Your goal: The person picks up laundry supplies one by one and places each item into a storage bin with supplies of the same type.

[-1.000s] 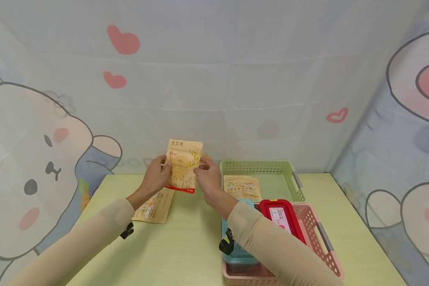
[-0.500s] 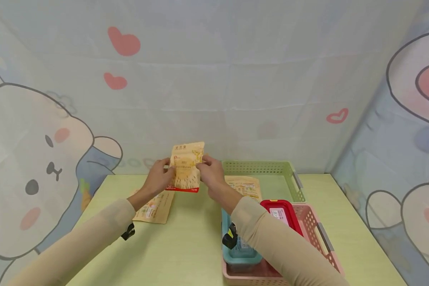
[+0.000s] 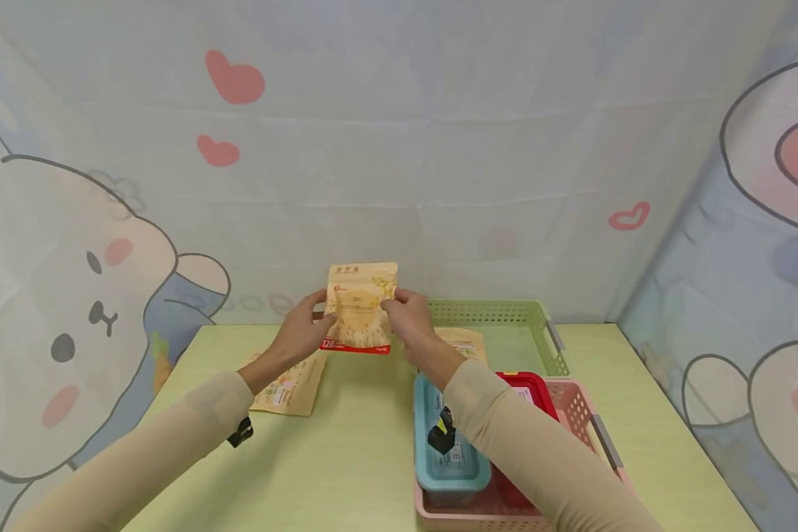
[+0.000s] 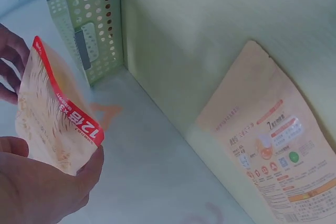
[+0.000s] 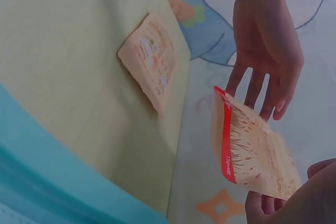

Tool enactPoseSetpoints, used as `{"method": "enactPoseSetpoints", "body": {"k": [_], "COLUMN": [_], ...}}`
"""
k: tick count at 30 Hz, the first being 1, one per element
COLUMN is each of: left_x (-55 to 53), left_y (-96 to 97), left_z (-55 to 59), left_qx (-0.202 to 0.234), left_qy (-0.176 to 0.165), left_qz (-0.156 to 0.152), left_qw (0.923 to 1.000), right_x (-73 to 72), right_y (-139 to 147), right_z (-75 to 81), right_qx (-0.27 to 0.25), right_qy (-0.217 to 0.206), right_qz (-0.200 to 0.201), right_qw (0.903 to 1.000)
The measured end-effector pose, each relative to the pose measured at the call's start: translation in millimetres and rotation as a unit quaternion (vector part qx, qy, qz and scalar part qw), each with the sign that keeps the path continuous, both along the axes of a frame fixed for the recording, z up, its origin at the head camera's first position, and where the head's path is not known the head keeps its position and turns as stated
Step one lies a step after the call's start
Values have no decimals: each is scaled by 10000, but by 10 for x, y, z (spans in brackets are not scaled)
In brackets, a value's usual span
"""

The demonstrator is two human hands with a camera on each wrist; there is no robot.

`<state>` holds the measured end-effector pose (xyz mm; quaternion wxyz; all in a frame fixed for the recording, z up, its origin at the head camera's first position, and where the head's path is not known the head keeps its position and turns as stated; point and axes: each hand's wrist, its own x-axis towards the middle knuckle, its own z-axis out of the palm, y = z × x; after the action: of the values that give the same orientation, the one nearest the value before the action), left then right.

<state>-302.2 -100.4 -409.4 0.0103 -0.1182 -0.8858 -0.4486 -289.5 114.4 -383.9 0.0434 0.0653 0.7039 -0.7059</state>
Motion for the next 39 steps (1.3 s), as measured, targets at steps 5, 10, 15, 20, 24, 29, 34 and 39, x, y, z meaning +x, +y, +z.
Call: {"method": "enactPoseSetpoints", "body": {"k": [5,10,15,20,24,29,34,39], "left_x": [38,91,107,105,107,125,145,160], "left_y": [75,131,164,200,231,250,276,338], "left_z": [43,83,85,86,89,96,105,118], "left_qx": [154,305,494,589,621,664,687,693], "left_qy": [-56,-141,-195,-145,-249,-350,-392,-388], "left_qz": [-76,-109,-160,-226,-301,-346,-470,-543], "left_qw": [9998,9994,9985,9979,9973,9966,9958,9954], "right_x": [-11,-2,-6,-15,2,43,80,88], "right_y": [92,169,228,283,344,408,470,547], "right_z": [22,45,39,11,3,16,31,37], "right_qx": [292,433,285,368,464,517,561,623], "right_qy": [-65,-66,60,123,153,209,230,284], "right_qz": [6,-59,-159,-180,-162,-66,-22,10], "right_qw": [9996,9990,9994,9991,9987,9984,9982,9976]}}
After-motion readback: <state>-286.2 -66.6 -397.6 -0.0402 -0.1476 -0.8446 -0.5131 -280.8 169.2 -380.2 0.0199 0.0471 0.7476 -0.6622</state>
